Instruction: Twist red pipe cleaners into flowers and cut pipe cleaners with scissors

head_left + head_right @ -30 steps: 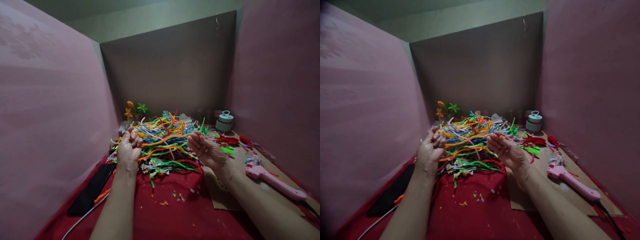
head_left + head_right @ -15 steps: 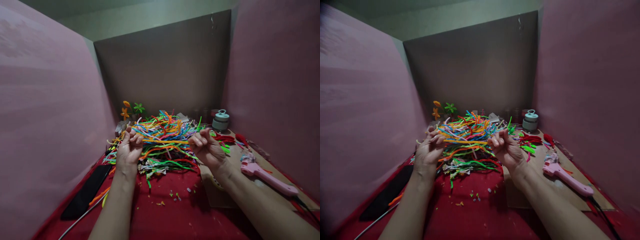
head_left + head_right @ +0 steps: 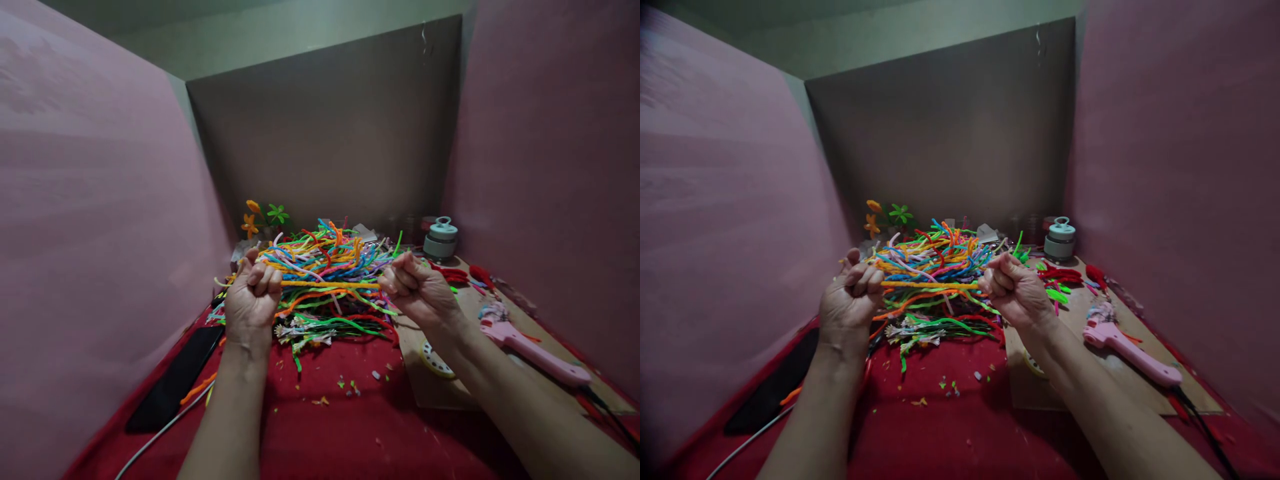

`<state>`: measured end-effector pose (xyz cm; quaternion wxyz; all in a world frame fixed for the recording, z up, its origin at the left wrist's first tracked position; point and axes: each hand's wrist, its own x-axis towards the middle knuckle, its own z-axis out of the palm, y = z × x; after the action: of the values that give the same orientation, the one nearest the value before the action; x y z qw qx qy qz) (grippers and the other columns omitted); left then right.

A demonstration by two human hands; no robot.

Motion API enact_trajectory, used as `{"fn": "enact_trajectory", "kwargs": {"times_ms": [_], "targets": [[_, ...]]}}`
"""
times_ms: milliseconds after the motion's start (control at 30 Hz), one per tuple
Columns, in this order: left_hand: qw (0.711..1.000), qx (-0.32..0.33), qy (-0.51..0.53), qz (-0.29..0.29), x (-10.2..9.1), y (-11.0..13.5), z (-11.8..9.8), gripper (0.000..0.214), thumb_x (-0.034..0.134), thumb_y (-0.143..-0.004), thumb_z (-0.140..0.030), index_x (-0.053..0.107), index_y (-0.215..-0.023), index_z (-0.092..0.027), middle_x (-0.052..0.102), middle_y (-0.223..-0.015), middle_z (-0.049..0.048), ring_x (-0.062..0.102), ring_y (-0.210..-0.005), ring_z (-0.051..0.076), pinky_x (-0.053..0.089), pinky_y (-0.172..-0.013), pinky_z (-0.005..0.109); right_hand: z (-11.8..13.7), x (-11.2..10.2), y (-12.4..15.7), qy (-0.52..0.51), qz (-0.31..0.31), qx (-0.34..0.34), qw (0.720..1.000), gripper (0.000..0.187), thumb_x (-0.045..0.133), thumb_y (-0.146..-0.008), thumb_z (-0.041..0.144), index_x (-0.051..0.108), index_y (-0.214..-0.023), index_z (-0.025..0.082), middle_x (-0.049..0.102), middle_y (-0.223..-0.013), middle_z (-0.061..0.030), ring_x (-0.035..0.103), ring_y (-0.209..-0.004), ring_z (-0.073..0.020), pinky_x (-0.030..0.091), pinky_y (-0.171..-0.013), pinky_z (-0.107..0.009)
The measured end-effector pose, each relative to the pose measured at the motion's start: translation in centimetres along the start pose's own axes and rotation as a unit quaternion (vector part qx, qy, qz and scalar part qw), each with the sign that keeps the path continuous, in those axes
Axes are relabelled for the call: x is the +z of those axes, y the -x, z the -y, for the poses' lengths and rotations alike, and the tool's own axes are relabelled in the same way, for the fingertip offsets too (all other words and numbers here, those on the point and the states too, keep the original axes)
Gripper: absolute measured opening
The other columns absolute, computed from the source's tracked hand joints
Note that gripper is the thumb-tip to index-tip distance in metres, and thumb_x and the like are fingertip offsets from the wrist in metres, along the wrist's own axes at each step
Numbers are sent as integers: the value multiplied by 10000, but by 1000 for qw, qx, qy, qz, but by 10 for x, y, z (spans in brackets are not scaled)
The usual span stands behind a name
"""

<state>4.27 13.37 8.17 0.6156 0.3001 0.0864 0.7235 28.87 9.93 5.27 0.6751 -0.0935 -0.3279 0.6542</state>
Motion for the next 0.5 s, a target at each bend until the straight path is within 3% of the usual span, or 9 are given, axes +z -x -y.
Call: {"fn": "enact_trajectory", "kwargs": {"times_ms": [233,367,500], "targets": [[987,55,-134,71,12,12,13,202,459,-880,-226,615,-836,-107,318,-435,-68,270,-379,41,250,-396,173,3,-13,-4,-51,-10,15,999,210,550,-826,207,592,-636,127,139,-464,79,120,-445,-67,277,-439,-191],[984,61,-148,77,9,12,15,276,417,-896,-269,627,-826,-103,334,-416,-61,268,-365,49,263,-388,187,3,-16,-6,-62,-19,30,997,269,488,-862,213,583,-623,133,137,-472,74,132,-442,-71,278,-435,-191],[991,33,-111,64,4,7,11,387,352,-910,-267,619,-682,-104,388,-404,-34,296,-351,57,295,-388,205,5,-16,-7,-52,-41,42,997,325,440,-881,234,593,-612,132,128,-460,73,126,-434,-74,283,-430,-190]]}}
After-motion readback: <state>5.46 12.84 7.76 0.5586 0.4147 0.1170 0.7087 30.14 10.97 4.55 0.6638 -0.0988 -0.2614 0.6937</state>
